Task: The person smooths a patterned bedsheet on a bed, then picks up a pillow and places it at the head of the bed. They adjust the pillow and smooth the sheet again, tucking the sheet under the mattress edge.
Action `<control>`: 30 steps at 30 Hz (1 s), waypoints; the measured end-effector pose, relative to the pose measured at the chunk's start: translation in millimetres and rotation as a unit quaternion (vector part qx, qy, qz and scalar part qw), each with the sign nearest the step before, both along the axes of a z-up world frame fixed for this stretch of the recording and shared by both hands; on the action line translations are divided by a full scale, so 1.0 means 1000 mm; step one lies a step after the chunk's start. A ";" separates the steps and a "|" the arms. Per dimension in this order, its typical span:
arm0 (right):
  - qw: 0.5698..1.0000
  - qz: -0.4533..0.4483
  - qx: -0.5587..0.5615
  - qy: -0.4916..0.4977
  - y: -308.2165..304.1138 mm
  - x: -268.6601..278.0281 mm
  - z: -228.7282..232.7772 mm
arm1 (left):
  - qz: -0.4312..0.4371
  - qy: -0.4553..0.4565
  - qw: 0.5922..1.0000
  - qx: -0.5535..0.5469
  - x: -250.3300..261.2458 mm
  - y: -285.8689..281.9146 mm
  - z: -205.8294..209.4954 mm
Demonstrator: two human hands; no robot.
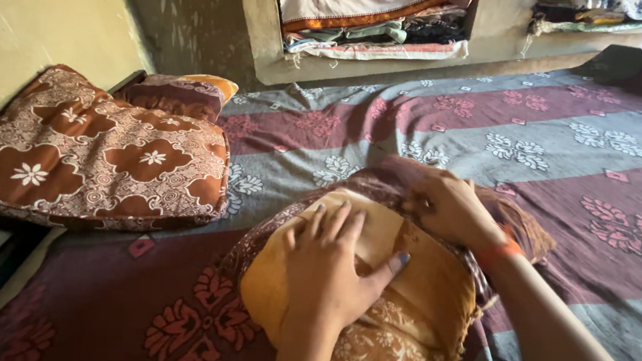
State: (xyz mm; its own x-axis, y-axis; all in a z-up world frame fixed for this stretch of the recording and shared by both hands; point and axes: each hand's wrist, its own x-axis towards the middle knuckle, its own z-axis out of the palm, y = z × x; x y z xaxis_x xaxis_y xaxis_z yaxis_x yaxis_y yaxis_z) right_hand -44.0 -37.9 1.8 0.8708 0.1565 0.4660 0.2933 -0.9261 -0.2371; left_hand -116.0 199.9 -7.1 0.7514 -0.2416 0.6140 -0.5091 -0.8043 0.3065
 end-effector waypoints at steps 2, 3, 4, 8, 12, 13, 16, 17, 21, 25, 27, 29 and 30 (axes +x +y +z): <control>0.999 0.043 0.030 0.012 -0.012 -0.014 -0.001 | 0.007 0.026 1.000 -0.003 0.003 0.004 0.007; 0.997 0.064 0.030 0.014 -0.021 -0.024 0.001 | 0.018 0.042 0.999 -0.006 0.007 0.006 0.010; 0.996 0.084 0.030 0.018 -0.029 -0.030 0.002 | 0.026 0.060 0.998 -0.008 0.011 0.006 0.013; 0.999 0.027 0.021 0.009 -0.034 -0.013 0.004 | 0.040 0.020 0.998 0.036 0.017 0.001 0.009; 0.996 0.072 -0.019 -0.046 -0.018 -0.021 -0.006 | 0.039 0.098 0.993 0.056 0.014 0.007 0.019; 0.993 0.112 -0.021 -0.036 -0.021 -0.030 -0.004 | 0.040 0.130 0.989 0.060 0.013 0.007 0.024; 0.984 0.179 0.000 -0.020 -0.046 -0.051 0.008 | 0.021 0.150 0.986 0.063 0.012 0.004 0.031; 0.983 0.181 -0.014 -0.015 -0.051 -0.049 0.009 | 0.010 0.145 0.987 0.062 0.012 0.002 0.030; 0.991 0.123 -0.030 0.049 -0.047 -0.010 0.009 | -0.018 0.067 0.997 0.044 0.017 0.003 0.015; 0.990 0.022 -0.020 0.138 -0.054 0.025 0.038 | -0.029 0.086 0.994 0.056 0.025 0.007 0.010; 0.995 0.027 0.007 0.093 -0.055 0.056 0.045 | -0.024 0.105 0.992 0.066 0.023 0.008 0.009; 0.996 0.057 0.002 0.062 -0.057 0.086 0.038 | -0.017 0.134 0.989 0.065 0.022 0.009 0.011; 0.995 0.086 -0.015 0.056 -0.058 0.101 0.029 | -0.021 0.126 0.990 0.054 0.023 0.009 0.011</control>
